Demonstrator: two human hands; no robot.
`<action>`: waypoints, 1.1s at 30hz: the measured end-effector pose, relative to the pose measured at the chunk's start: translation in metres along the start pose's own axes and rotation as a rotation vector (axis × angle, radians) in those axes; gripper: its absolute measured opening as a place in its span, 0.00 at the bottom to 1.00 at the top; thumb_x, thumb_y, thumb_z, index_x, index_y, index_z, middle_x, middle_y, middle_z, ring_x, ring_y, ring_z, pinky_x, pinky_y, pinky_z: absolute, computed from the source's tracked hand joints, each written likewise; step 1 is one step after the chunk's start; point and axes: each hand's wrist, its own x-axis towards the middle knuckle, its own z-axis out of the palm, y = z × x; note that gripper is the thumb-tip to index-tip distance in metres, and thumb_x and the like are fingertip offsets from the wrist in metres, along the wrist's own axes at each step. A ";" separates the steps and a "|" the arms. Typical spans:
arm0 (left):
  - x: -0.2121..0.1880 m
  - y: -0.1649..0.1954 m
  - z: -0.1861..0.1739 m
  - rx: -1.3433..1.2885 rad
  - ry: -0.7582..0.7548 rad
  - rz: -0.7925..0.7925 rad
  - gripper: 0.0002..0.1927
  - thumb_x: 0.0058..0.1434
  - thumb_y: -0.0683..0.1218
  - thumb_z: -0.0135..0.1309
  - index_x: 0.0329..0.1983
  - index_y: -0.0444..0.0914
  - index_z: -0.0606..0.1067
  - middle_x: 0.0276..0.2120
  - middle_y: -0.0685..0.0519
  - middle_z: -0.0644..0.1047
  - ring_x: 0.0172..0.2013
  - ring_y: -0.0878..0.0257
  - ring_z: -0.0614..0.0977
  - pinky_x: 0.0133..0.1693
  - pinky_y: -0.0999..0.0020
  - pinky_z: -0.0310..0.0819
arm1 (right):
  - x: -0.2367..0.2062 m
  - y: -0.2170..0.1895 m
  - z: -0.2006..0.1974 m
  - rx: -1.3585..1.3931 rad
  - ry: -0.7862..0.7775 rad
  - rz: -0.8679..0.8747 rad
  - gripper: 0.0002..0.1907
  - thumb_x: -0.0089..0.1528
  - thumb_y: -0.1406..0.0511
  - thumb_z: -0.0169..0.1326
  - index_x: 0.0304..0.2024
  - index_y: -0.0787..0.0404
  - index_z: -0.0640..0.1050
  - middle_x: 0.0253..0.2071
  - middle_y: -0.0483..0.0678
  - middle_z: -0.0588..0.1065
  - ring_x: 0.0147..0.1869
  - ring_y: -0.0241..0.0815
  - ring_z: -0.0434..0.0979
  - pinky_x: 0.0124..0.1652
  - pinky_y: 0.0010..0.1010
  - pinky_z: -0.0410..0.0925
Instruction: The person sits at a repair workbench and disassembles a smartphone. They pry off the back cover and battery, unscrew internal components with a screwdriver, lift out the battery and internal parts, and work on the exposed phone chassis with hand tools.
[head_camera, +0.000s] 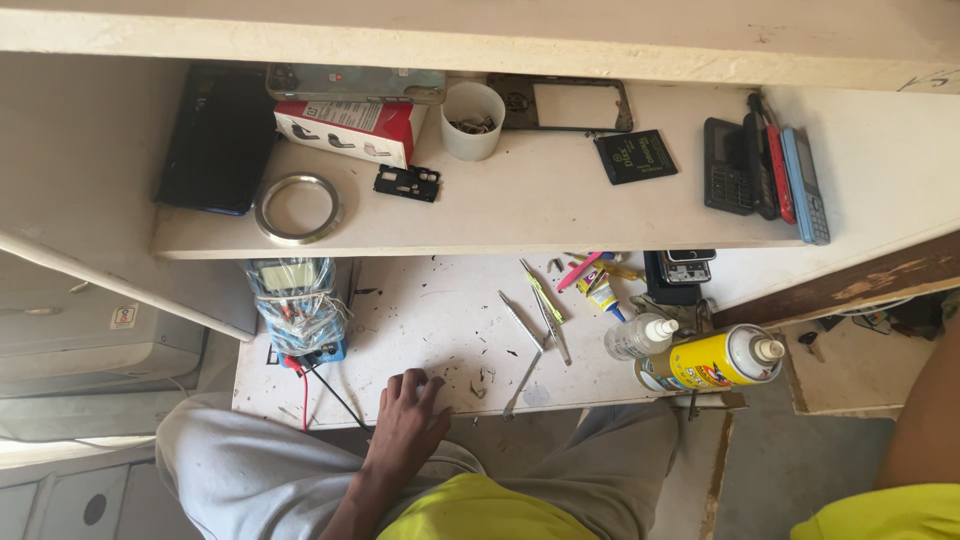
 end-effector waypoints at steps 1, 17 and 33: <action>0.002 0.000 0.001 0.005 -0.002 0.006 0.25 0.55 0.49 0.61 0.56 0.38 0.72 0.52 0.44 0.68 0.52 0.46 0.69 0.55 0.52 0.64 | 0.000 0.003 -0.001 -0.001 0.002 0.000 0.06 0.64 0.69 0.54 0.43 0.66 0.78 0.31 0.54 0.81 0.33 0.45 0.83 0.37 0.35 0.74; 0.004 -0.006 0.007 -0.130 0.100 0.017 0.27 0.51 0.46 0.65 0.55 0.39 0.73 0.51 0.44 0.68 0.50 0.44 0.69 0.53 0.50 0.65 | -0.206 -0.047 0.088 0.284 -0.924 -0.341 0.05 0.64 0.69 0.55 0.41 0.65 0.78 0.30 0.54 0.81 0.32 0.44 0.83 0.37 0.35 0.74; 0.011 -0.021 0.010 -0.296 0.076 -0.064 0.27 0.43 0.43 0.71 0.48 0.43 0.76 0.48 0.48 0.71 0.50 0.47 0.71 0.53 0.54 0.67 | -0.097 0.025 0.261 -0.342 -0.562 -0.485 0.22 0.66 0.60 0.53 0.59 0.63 0.74 0.55 0.60 0.74 0.58 0.60 0.73 0.55 0.49 0.66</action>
